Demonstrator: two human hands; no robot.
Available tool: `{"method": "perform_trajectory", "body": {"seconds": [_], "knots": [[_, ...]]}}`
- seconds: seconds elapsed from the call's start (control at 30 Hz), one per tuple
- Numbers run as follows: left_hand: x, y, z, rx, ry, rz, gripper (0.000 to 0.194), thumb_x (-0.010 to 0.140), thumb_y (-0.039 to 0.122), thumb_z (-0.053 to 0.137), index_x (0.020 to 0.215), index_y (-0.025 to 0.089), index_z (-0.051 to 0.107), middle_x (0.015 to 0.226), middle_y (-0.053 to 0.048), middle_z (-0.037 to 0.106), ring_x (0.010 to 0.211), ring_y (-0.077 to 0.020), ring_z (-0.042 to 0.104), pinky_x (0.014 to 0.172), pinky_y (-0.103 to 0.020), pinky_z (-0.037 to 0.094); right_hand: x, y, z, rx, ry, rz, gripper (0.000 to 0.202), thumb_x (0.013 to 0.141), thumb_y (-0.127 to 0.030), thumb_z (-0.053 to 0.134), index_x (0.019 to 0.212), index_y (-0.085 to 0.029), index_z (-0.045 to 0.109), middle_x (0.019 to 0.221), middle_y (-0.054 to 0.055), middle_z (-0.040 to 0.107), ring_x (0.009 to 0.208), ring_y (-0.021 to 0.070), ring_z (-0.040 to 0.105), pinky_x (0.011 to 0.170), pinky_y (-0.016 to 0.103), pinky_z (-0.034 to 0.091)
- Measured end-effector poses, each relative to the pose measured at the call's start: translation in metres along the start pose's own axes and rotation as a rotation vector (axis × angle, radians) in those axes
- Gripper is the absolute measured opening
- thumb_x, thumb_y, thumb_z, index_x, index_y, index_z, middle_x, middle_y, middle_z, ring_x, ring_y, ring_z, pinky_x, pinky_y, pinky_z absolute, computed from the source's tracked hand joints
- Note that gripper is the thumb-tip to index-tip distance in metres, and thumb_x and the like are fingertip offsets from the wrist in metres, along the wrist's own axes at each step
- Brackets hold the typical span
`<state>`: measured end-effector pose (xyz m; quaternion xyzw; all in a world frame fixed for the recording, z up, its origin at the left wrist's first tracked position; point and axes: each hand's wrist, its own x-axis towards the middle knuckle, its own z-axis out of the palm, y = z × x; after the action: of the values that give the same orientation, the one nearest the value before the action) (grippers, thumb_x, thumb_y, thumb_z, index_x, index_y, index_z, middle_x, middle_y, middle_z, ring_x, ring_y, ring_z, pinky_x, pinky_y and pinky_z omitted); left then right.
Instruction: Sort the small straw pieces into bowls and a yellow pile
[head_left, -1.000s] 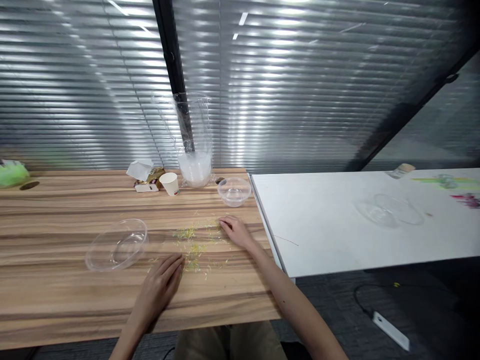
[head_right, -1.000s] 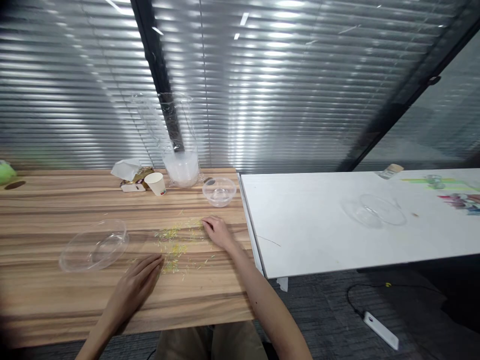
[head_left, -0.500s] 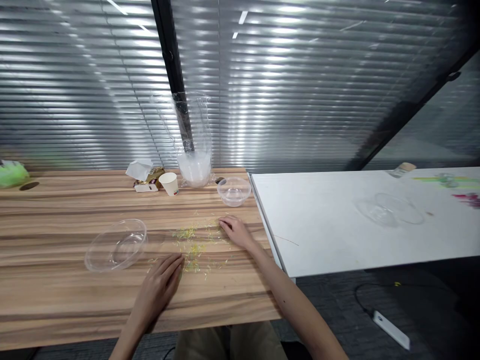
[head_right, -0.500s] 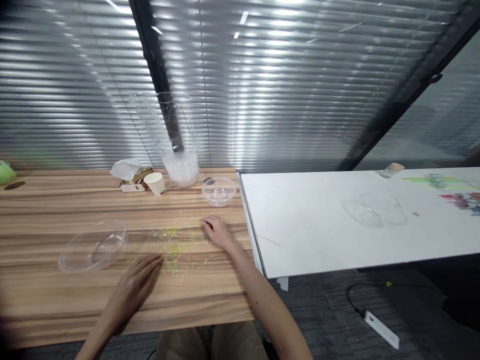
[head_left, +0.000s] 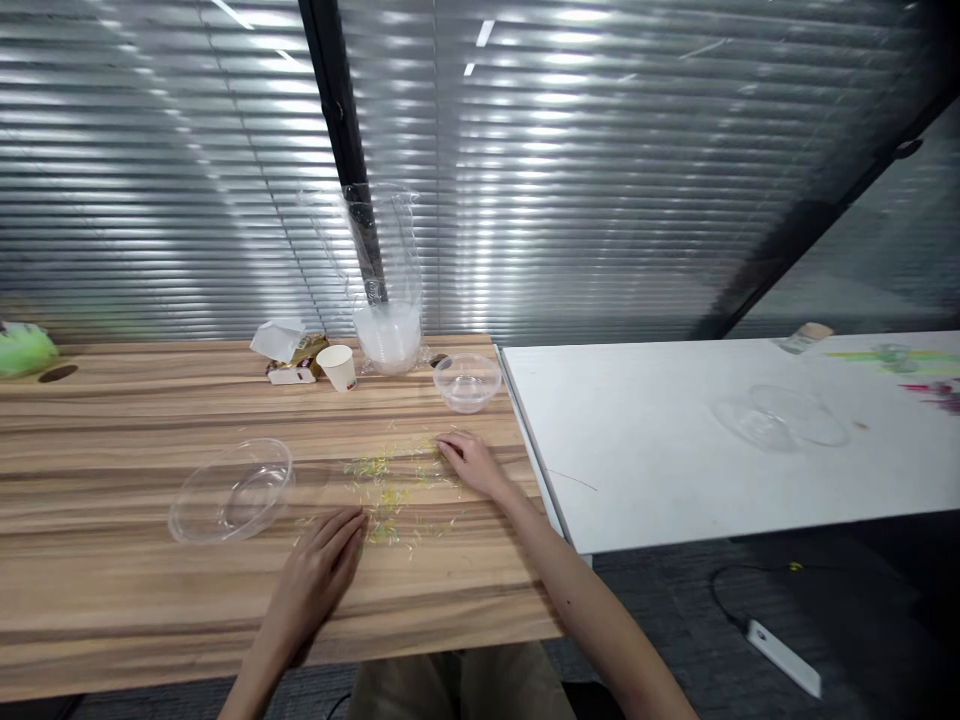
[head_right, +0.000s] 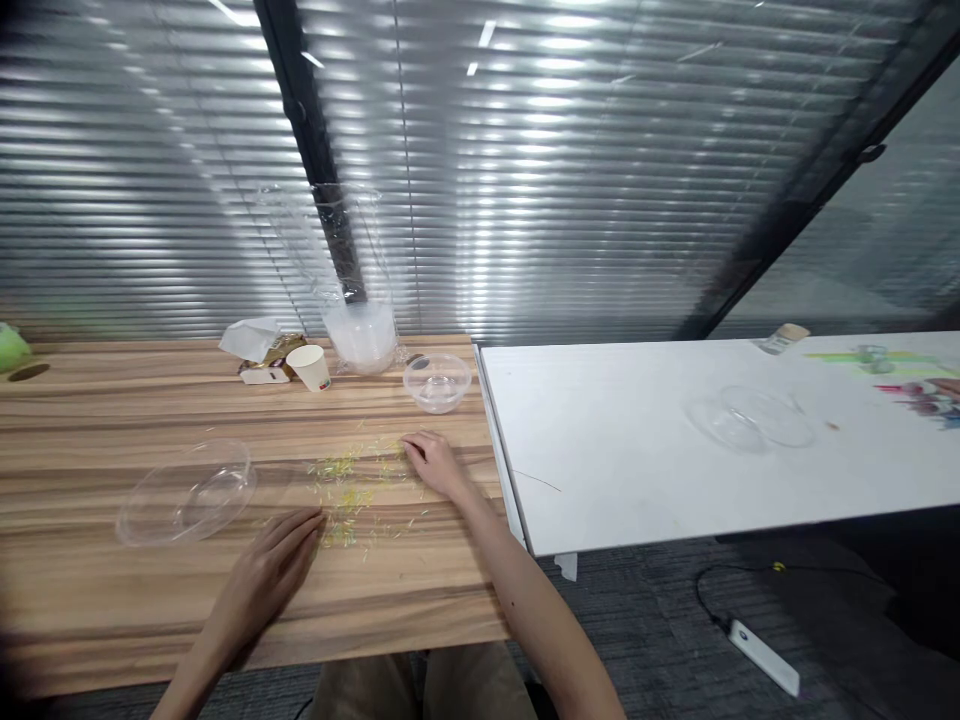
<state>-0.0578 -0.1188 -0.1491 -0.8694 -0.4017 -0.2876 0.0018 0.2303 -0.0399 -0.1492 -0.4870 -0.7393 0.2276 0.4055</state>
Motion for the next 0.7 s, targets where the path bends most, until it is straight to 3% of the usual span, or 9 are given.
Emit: {"method": "perform_trajectory", "body": {"seconds": [0.47, 0.7], "knots": [[-0.0011, 0.0000, 0.0001, -0.023, 0.020, -0.037, 0.029, 0.096, 0.033, 0.045, 0.115, 0.020, 0.062, 0.115, -0.009, 0.065, 0.107, -0.0239, 0.061, 0.092, -0.041, 0.052, -0.0002, 0.0004, -0.0003, 0.009, -0.006, -0.004, 0.022, 0.095, -0.021, 0.049, 0.105, -0.019, 0.069, 0.106, 0.006, 0.069, 0.099, 0.0182, 0.063, 0.090, 0.031, 0.047], [0.0000, -0.0004, -0.0049, -0.091, 0.001, -0.060, 0.025, 0.095, 0.032, 0.049, 0.113, 0.021, 0.062, 0.112, -0.007, 0.067, 0.105, -0.0215, 0.062, 0.091, -0.035, 0.052, -0.0001, -0.0003, -0.0015, 0.010, -0.006, 0.006, 0.021, 0.095, -0.020, 0.050, 0.104, -0.019, 0.069, 0.106, 0.006, 0.069, 0.098, 0.0183, 0.062, 0.090, 0.031, 0.046]]}}
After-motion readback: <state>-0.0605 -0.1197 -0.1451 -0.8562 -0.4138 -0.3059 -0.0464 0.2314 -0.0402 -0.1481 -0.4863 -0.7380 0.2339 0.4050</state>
